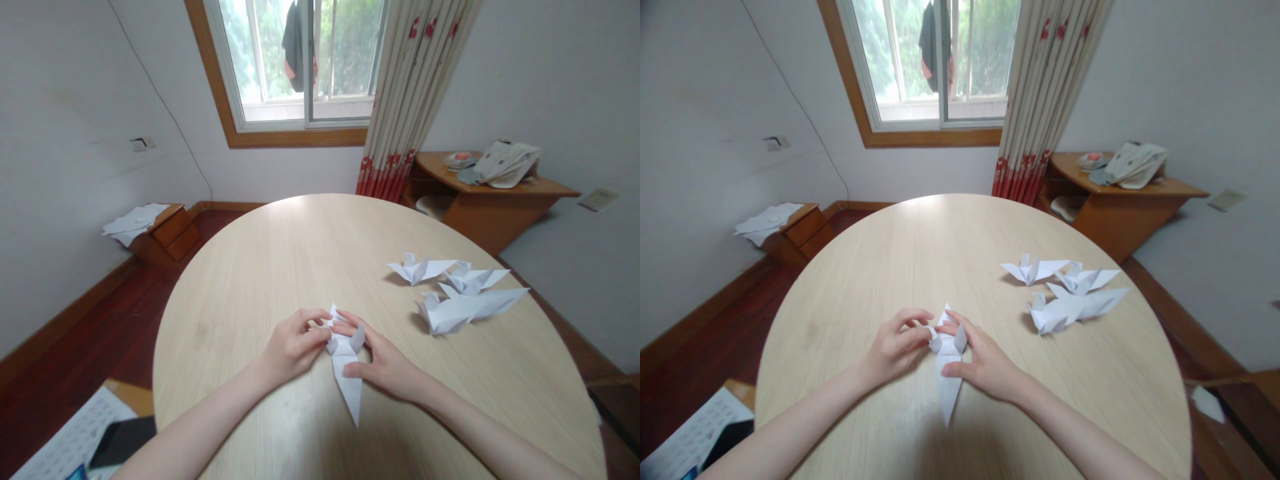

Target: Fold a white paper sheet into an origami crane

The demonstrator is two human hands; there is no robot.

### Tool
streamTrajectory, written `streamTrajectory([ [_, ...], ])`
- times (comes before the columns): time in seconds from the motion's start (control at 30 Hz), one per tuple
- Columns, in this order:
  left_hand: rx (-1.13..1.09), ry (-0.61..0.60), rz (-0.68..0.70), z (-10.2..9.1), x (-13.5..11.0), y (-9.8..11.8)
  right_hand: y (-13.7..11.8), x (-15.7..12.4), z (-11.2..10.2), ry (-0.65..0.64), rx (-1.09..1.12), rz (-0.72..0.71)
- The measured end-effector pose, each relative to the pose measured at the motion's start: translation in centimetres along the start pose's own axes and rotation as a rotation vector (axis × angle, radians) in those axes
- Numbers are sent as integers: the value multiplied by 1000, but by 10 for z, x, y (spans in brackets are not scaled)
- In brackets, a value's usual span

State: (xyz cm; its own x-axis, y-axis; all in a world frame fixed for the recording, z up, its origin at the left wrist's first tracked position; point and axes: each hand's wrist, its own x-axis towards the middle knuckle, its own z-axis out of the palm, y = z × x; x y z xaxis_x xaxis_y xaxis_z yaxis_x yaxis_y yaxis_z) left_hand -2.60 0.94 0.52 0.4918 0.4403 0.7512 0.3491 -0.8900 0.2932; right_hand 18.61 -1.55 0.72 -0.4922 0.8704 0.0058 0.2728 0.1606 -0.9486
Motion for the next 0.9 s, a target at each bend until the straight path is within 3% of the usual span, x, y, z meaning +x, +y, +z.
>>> streamTrajectory([
  [0.47,-191,-96,-100,-11,10,5,5,0,0,9,-20,-21],
  [0.73,-324,-65,-534,1,3,6,3,0,0,31,-53,-20],
  [0.9,-251,-149,-453,-2,8,7,3,-1,0,52,-88,-15],
])
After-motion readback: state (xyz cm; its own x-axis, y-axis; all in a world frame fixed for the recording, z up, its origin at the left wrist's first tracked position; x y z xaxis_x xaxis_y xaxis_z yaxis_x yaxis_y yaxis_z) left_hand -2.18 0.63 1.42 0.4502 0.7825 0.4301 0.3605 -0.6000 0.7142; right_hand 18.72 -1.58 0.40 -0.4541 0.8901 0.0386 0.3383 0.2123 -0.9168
